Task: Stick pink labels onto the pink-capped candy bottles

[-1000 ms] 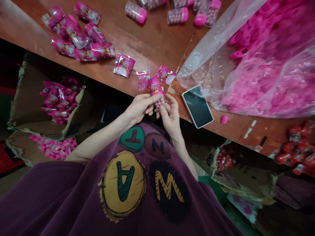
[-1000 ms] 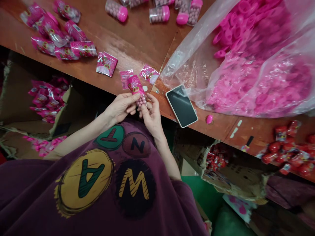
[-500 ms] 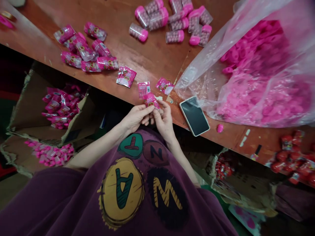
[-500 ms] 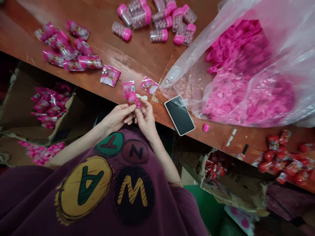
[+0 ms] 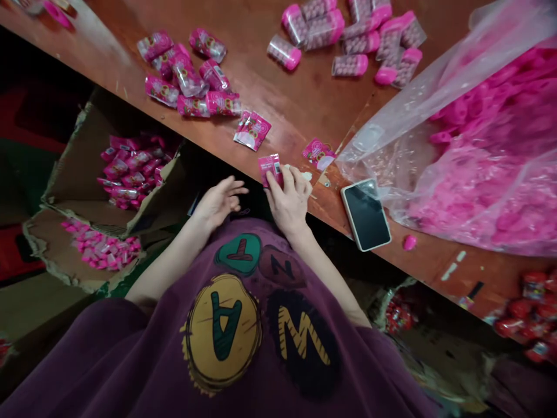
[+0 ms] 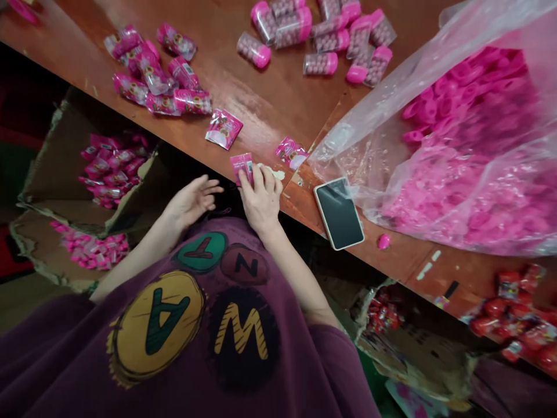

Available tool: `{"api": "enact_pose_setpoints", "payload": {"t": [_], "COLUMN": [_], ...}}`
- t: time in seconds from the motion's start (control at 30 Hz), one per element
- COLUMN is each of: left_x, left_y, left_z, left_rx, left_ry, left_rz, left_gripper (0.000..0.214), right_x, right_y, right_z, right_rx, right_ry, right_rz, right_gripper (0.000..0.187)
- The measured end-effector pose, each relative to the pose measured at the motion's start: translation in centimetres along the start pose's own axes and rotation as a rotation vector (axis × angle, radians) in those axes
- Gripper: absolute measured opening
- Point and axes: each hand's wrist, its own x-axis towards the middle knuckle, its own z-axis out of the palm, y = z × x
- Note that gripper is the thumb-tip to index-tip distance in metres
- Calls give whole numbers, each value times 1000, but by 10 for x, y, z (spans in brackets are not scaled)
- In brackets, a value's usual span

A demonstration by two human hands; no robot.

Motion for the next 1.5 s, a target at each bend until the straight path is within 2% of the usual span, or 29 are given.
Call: {"api": "enact_pose_setpoints", "payload": {"t": [0.07,0.13,0.2,0.3,0.37,0.43,0.53,0.73,0.93,1.03,1.13,1.27,1.4,1.5], "left_x": [-2,-8,-19,-36,-42,-41,-33,-25,-18,-11,-3,5,8,10], "left_y": [-11,-14,-13,-9,-9,-10,-10,-6,-9,-11,-13,-11,-5,-3], "left_z": [25,40,47,55,63,72,81,80,89,99,107,109,103,96], "left_rx": [121,231,332,366,299,226,196,404,267,211,193,151,80,29], "left_ry": [-224,-347,-423,-494,-477,-393,-283,-321,-409,-367,-293,-258,-349,-325], "left_rz": [-17,-19,-39,10,109,191,258,374,289,360,401,359,288,297], "left_gripper": [17,11,12,18,20,23,34,34,38,41,43,44,40,41], "right_x": [-12,-20,-22,-18,-16,-16,-18,-15,-6,2,10,21,32,56], "right_y": [1,1,-3,-11,-14,-15,-10,4,6,5,7,10,15,32], "right_z": [2,-3,-10,-20,-23,-25,-28,-44,-43,-39,-37,-32,-30,-37], "right_rx": [161,441,797,1259,1421,1480,1451,1304,1256,1126,889,757,702,666], "right_ry": [111,238,326,369,356,290,195,93,193,257,291,275,243,171], "right_rz": [25,98,254,496,569,614,632,502,531,489,415,339,296,262], "right_gripper": [32,27,24,34,43,48,50,40,42,38,37,42,39,43]}}
